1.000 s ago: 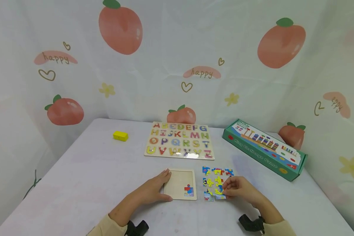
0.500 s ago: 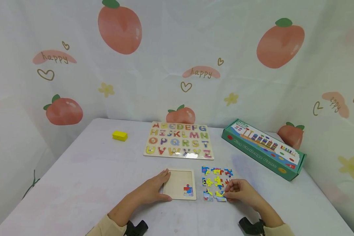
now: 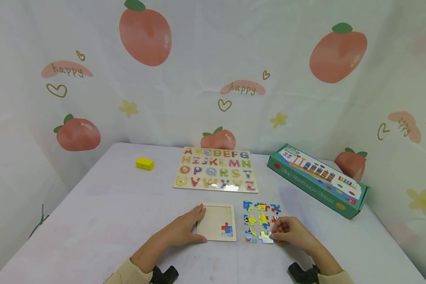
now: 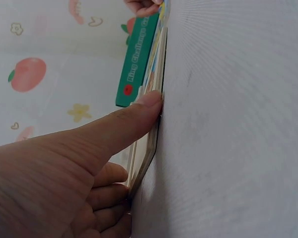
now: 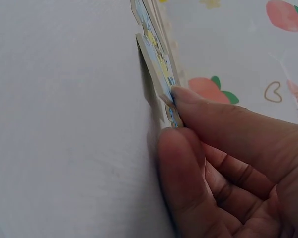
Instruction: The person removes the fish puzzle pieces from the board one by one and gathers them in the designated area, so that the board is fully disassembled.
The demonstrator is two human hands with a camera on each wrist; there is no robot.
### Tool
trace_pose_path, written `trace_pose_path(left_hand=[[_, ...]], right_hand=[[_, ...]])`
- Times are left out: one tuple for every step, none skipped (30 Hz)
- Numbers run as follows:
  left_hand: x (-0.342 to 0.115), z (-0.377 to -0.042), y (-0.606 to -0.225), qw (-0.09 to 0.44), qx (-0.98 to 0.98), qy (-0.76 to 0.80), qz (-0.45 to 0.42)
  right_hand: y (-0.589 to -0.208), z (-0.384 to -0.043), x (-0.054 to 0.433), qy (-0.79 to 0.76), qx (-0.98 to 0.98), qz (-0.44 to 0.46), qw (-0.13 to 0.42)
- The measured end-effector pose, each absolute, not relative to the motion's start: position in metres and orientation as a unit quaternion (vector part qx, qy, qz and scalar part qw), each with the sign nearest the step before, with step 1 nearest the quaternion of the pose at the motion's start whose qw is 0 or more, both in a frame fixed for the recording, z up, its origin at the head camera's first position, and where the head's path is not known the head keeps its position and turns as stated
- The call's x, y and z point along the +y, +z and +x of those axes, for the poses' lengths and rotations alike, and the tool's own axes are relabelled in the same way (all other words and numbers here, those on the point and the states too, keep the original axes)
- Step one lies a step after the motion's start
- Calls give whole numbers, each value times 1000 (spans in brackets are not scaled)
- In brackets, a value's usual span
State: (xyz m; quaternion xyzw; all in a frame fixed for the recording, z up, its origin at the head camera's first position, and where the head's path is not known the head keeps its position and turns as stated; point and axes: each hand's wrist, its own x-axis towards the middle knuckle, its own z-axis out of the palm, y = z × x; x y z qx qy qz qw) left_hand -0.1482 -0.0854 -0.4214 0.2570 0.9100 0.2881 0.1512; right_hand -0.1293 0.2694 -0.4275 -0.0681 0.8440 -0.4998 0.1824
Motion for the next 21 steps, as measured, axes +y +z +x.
trace_pose_path(left_hand=[[-85,-148,-422,152,910,288,257],[-85,-148,-422,152,910,288,256],[-85,-148,-422,153,910,288,255],[-85,-149,-422,153,910,288,255],[-85,-149,-422,154,911,287,254],[-85,-148,-422,155,911,287,254],[-85,-148,-422,155,910,288,254],[-85,-148,-422,155,910,288,254],[-85,-148,-422,156,910,288,254],[-85,-148,-422,155,910,288,254],[-85,-148,-422,155,910,289,254],[-85,-147,-422,155,910,290,254],[-85,-147,-422,154,909,291,255],[-85,-147,-422,154,909,291,254],[-85,-147,-422,154,909,293,254],[-85,-147,-422,153,909,294,254],[-85,-147,-422,153,908,295,254],[-85,-147,-422,152,909,294,255],[-85,-147,-422,151,909,294,254],[-85,-147,-422,151,909,293,254],[-85,-147,-422,150,909,294,254]], right_hand=[[-428,-129,269,-499,844,-68,182],[-428,-129,270,-498,845,-68,182],[-428,-129,269,-498,845,-68,182],[-427,-129,269,-497,846,-68,182],[-427,-129,269,-496,847,-67,181],[-427,-129,269,-494,848,-67,181],[-426,-128,268,-492,849,-67,181],[-426,-128,268,-491,850,-68,180],[-425,-128,267,-488,851,-69,179],[-425,-128,267,-485,854,-70,177],[-424,-127,266,-481,856,-71,174],[-424,-127,265,-476,859,-73,171],[-423,-127,265,-472,863,-75,167],[-423,-126,264,-466,867,-77,161],[-423,-126,263,-460,870,-79,156],[-423,-125,262,-454,875,-79,151],[-423,-125,262,-448,879,-78,145],[-423,-125,261,-442,883,-77,140],[-423,-124,260,-435,887,-75,134],[-423,-124,259,-428,892,-72,128],[-423,-124,259,-421,896,-67,122]])
